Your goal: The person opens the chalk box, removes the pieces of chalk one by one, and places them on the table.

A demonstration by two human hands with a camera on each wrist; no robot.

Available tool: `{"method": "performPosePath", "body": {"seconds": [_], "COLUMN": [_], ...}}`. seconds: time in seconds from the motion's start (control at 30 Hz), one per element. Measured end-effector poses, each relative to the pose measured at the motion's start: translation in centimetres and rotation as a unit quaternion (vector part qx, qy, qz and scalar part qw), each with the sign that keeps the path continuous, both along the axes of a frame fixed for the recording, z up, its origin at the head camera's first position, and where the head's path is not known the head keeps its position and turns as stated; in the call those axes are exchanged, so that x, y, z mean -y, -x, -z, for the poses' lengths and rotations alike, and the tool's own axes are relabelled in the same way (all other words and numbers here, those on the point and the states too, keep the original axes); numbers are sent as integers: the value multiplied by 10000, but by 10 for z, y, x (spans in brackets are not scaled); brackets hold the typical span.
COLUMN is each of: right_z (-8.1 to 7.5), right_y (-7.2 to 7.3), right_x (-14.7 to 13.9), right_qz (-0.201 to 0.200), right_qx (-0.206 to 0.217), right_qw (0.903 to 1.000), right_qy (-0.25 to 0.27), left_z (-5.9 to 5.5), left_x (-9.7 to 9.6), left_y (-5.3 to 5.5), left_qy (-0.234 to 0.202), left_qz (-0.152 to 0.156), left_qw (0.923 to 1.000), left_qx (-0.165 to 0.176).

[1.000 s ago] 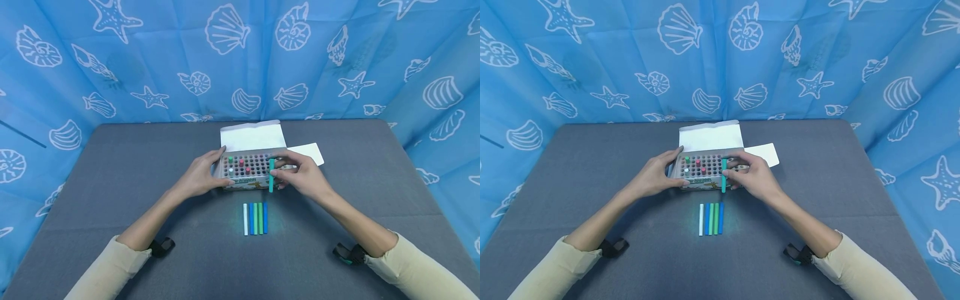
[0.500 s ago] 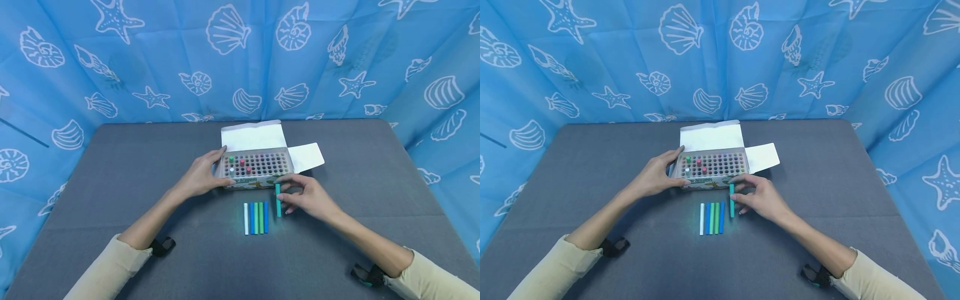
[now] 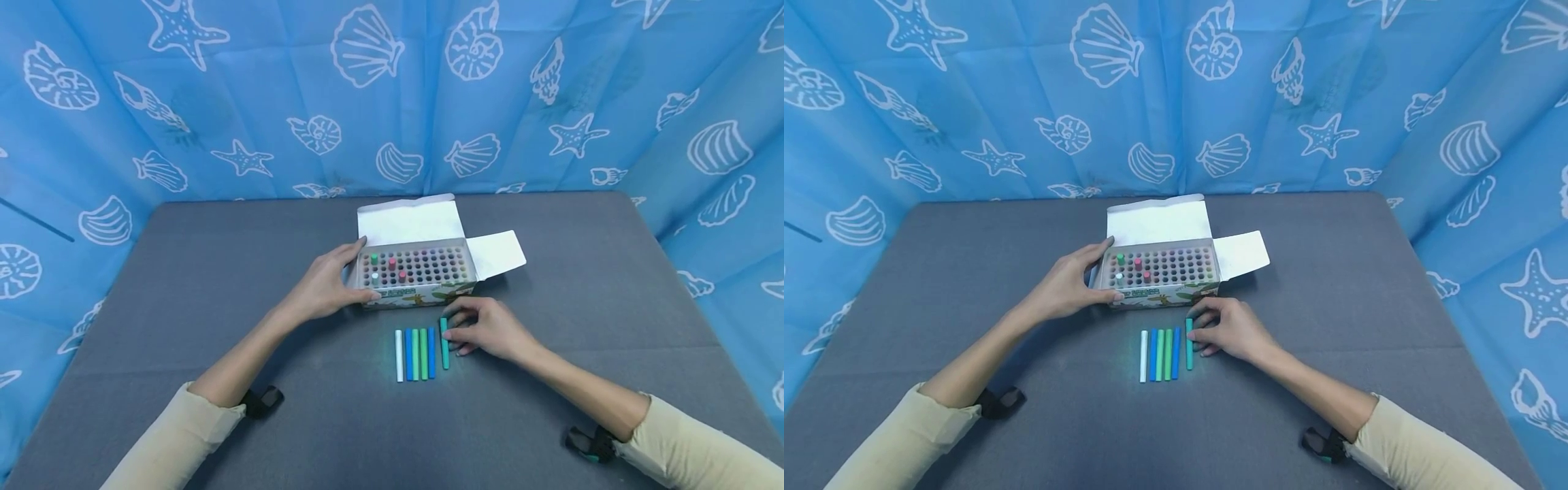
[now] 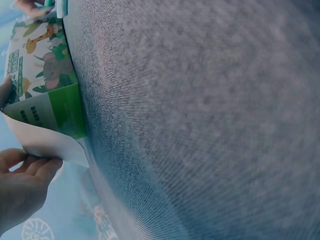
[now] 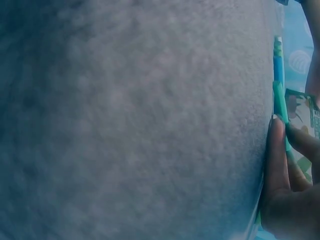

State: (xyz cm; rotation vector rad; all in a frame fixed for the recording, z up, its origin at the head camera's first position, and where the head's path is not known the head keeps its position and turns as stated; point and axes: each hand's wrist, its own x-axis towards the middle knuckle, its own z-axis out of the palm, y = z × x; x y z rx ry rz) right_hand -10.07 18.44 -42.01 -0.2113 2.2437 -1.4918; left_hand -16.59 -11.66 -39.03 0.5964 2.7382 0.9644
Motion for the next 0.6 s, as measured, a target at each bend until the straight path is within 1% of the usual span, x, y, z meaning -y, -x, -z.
{"method": "performPosePath", "body": {"seconds": [0.23,0.4,0.6], "right_z": [1,1,0], "right_y": [-1,-1,-1], "right_x": [4,5,5], "right_qz": [-61,-101,-146], "right_qx": [-148,-215,-284], "right_qw": [9997,9989,9987], "right_qy": [-210,-402,-397], "left_z": [-2,1,3], "left_x": [-1,-1,-1], "left_y": [0,0,0], "left_qy": [0,-30,-46], "left_qz": [-21,-8,-62], "left_qw": [10000,10000,10000], "left_qx": [11,26,27]}}
